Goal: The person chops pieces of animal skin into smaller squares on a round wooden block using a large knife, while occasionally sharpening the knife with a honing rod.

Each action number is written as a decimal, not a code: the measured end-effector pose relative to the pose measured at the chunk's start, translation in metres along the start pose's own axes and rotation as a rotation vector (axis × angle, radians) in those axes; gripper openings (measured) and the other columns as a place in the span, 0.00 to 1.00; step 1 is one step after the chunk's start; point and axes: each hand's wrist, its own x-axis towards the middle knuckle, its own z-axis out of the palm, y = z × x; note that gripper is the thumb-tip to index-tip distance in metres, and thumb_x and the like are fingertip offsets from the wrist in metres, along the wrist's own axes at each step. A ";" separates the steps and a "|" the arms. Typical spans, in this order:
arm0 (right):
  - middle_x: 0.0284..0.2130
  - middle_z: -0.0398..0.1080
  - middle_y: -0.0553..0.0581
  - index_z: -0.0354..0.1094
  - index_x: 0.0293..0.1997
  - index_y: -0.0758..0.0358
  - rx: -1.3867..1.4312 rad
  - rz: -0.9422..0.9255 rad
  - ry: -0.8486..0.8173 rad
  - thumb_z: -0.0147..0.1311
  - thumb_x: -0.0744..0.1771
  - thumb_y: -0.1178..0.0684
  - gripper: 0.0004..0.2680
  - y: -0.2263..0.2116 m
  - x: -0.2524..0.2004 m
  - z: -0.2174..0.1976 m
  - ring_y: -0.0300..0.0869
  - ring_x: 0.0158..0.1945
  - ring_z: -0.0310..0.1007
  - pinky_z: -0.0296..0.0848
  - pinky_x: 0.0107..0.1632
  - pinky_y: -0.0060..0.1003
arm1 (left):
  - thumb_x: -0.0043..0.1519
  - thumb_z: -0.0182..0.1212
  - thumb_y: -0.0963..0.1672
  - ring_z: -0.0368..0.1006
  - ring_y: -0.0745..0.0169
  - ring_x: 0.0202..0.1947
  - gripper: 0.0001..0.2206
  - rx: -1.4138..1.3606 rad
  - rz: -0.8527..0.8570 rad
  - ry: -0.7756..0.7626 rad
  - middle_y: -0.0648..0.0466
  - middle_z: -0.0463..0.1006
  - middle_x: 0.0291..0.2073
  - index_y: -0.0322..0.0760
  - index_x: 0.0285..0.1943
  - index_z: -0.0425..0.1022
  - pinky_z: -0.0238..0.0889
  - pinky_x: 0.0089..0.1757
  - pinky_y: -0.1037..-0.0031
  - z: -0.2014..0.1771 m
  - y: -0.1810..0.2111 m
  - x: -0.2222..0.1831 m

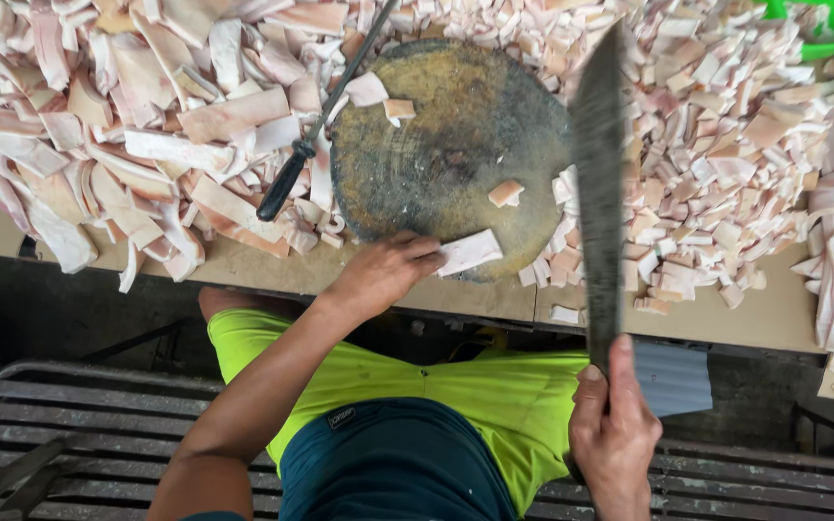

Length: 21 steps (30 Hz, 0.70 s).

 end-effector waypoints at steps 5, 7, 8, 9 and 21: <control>0.29 0.76 0.66 0.60 0.71 0.61 -0.248 -0.061 -0.236 0.52 0.66 0.64 0.22 -0.006 0.010 0.033 0.59 0.27 0.77 0.76 0.32 0.54 | 0.56 0.58 0.39 0.72 0.54 0.56 0.17 0.013 0.034 -0.048 0.56 0.76 0.54 0.40 0.54 0.79 0.72 0.50 0.67 0.001 -0.003 0.017; 0.32 0.76 0.68 0.62 0.69 0.60 -0.221 -0.112 -0.285 0.53 0.65 0.63 0.21 -0.004 0.012 0.035 0.60 0.28 0.76 0.76 0.32 0.54 | 0.56 0.59 0.39 0.72 0.54 0.55 0.16 0.032 0.033 -0.035 0.57 0.76 0.55 0.40 0.53 0.79 0.72 0.50 0.66 0.002 -0.005 0.017; 0.34 0.76 0.69 0.62 0.67 0.59 -0.207 -0.138 -0.308 0.54 0.65 0.62 0.21 -0.002 0.013 0.034 0.61 0.28 0.76 0.76 0.32 0.54 | 0.56 0.59 0.39 0.72 0.54 0.55 0.16 0.042 0.045 -0.032 0.57 0.76 0.54 0.40 0.53 0.79 0.72 0.51 0.66 0.003 -0.006 0.017; 0.34 0.76 0.70 0.62 0.68 0.59 -0.197 -0.133 -0.282 0.54 0.65 0.62 0.21 0.001 0.017 0.030 0.62 0.28 0.77 0.76 0.31 0.54 | 0.56 0.59 0.39 0.72 0.55 0.55 0.16 0.057 0.046 -0.023 0.57 0.76 0.54 0.40 0.54 0.79 0.72 0.51 0.66 0.003 -0.006 0.017; 0.33 0.77 0.74 0.61 0.70 0.59 -0.266 -0.081 -0.333 0.53 0.65 0.63 0.22 0.004 0.005 0.043 0.63 0.25 0.77 0.77 0.30 0.57 | 0.55 0.60 0.41 0.70 0.57 0.54 0.15 0.078 0.067 0.009 0.60 0.76 0.50 0.41 0.51 0.81 0.68 0.54 0.65 0.012 -0.007 0.026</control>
